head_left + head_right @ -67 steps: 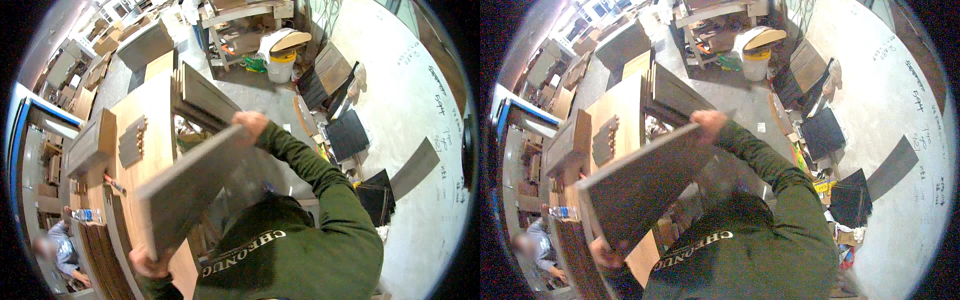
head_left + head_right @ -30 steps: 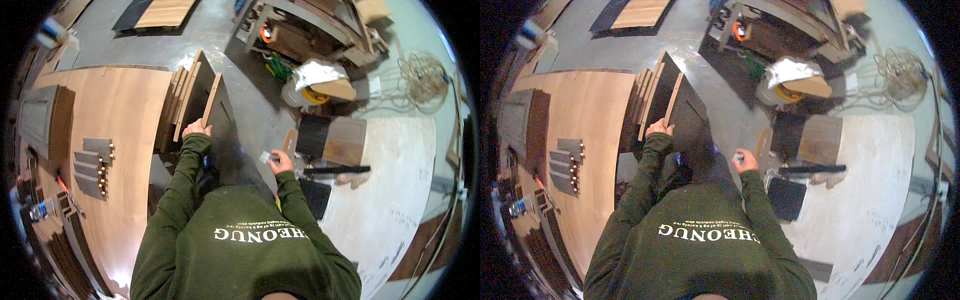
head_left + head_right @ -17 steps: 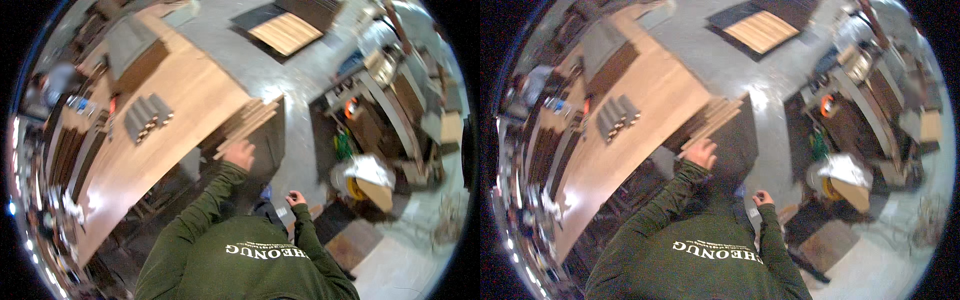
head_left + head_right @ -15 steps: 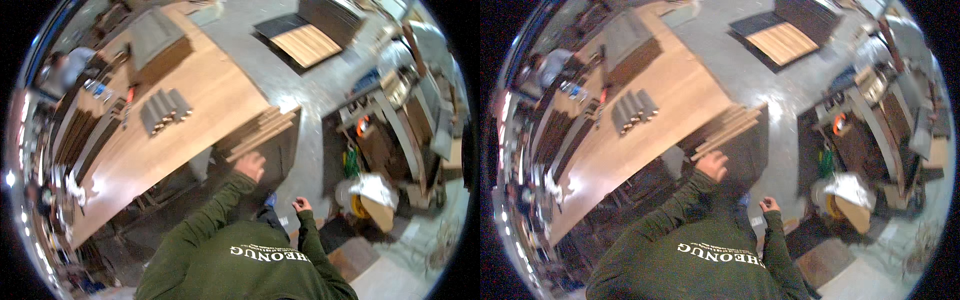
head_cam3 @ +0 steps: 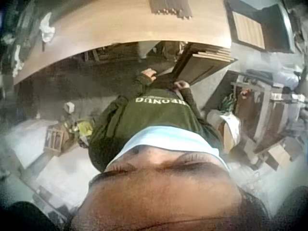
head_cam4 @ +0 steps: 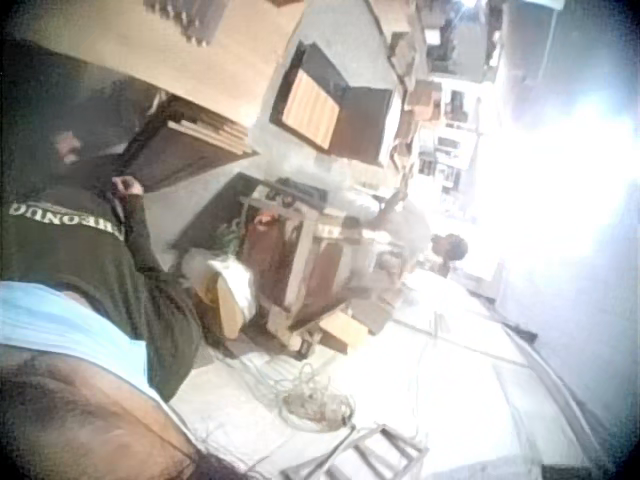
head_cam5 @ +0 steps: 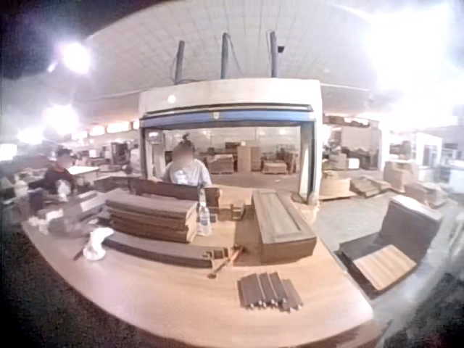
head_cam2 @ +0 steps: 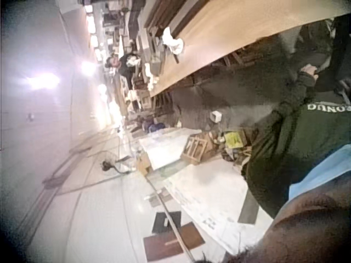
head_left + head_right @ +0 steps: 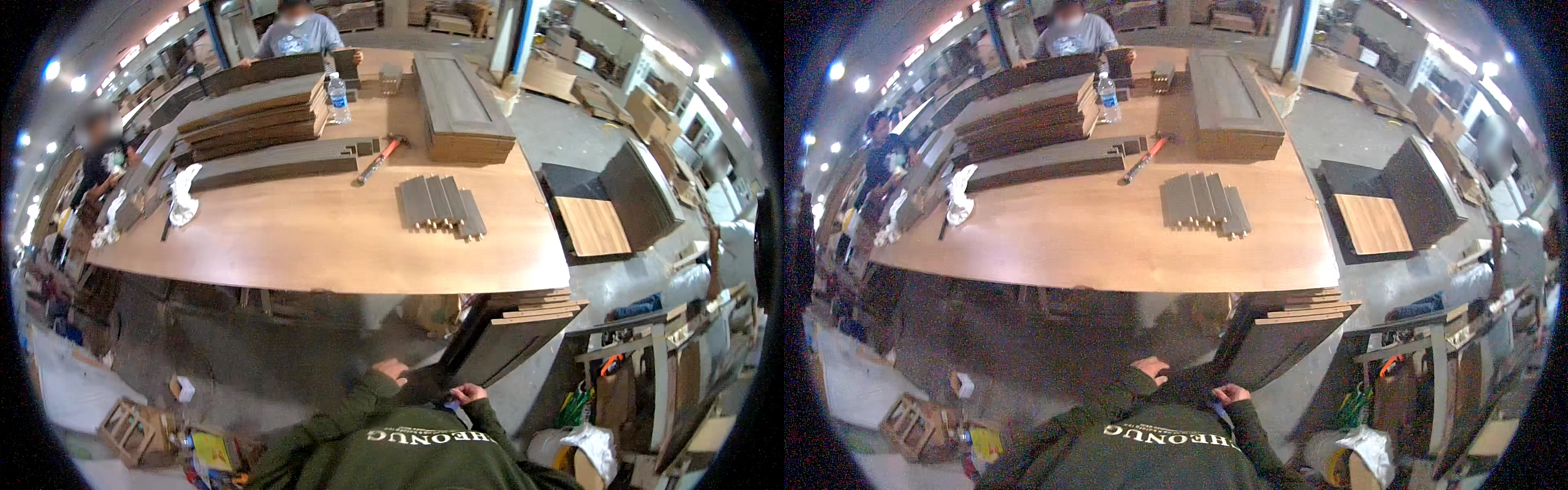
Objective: The person assembles wooden cabinet frames by aligning pieces, securing them with a hammer, wiping the surfaces with a cloth, and stacking the completed units.
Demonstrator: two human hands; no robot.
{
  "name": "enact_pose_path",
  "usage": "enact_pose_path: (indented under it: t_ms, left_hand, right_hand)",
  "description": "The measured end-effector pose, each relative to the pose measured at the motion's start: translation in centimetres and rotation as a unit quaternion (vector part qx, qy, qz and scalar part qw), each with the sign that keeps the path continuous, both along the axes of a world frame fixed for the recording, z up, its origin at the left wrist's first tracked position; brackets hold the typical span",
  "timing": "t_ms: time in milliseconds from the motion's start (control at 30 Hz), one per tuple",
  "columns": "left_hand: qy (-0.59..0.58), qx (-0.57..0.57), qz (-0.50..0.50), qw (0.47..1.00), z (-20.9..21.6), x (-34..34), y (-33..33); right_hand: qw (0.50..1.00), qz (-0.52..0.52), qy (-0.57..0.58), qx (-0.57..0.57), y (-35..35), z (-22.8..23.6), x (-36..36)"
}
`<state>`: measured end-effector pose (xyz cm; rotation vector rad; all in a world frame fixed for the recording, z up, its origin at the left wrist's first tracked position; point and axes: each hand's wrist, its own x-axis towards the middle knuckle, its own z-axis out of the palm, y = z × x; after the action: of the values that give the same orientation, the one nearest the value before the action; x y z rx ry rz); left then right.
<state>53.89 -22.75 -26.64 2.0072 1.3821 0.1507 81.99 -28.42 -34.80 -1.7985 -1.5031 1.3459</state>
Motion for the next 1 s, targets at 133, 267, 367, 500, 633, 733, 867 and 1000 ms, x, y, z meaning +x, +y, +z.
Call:
enact_pose_path:
  t_ms: [133, 267, 367, 500, 633, 733, 867, 1000]
  left_hand:
    - [-0.038, -0.029, 0.087, 0.995, -3.3, -9.6, 0.3]
    - [-0.168, -0.108, 0.303, 0.932, -6.3, -22.1, -4.7]
    - [-0.186, 0.023, 0.421, 0.887, -7.6, -28.5, -11.4]
    - [-0.228, 0.031, 0.498, 0.836, -9.4, -35.6, -16.7]
    - [-0.191, 0.077, 0.529, 0.823, -6.1, -37.9, -14.3]
    - [-0.169, 0.086, 0.520, 0.833, 1.4, -36.1, -6.0]
    - [-0.173, 0.091, 0.437, 0.878, 7.0, -34.5, 4.6]
    - [-0.120, 0.063, 0.334, 0.933, 10.0, -32.7, 13.0]
  right_hand:
    - [0.946, 0.214, 0.116, 0.214, 7.9, -0.3, -6.8]
    - [0.877, 0.127, -0.008, 0.464, 17.1, 9.0, -12.7]
    - [0.888, -0.026, -0.080, 0.452, 22.7, 15.4, -13.9]
    - [0.894, -0.162, -0.183, 0.374, 31.0, 18.5, -11.9]
    - [0.864, -0.207, -0.305, 0.343, 35.4, 18.3, -10.4]
    - [0.882, -0.135, -0.343, 0.294, 37.5, 19.3, -14.2]
    - [0.875, -0.114, -0.441, 0.162, 40.9, 18.4, -19.5]
    - [0.903, -0.166, -0.380, 0.109, 42.0, 17.2, -20.3]
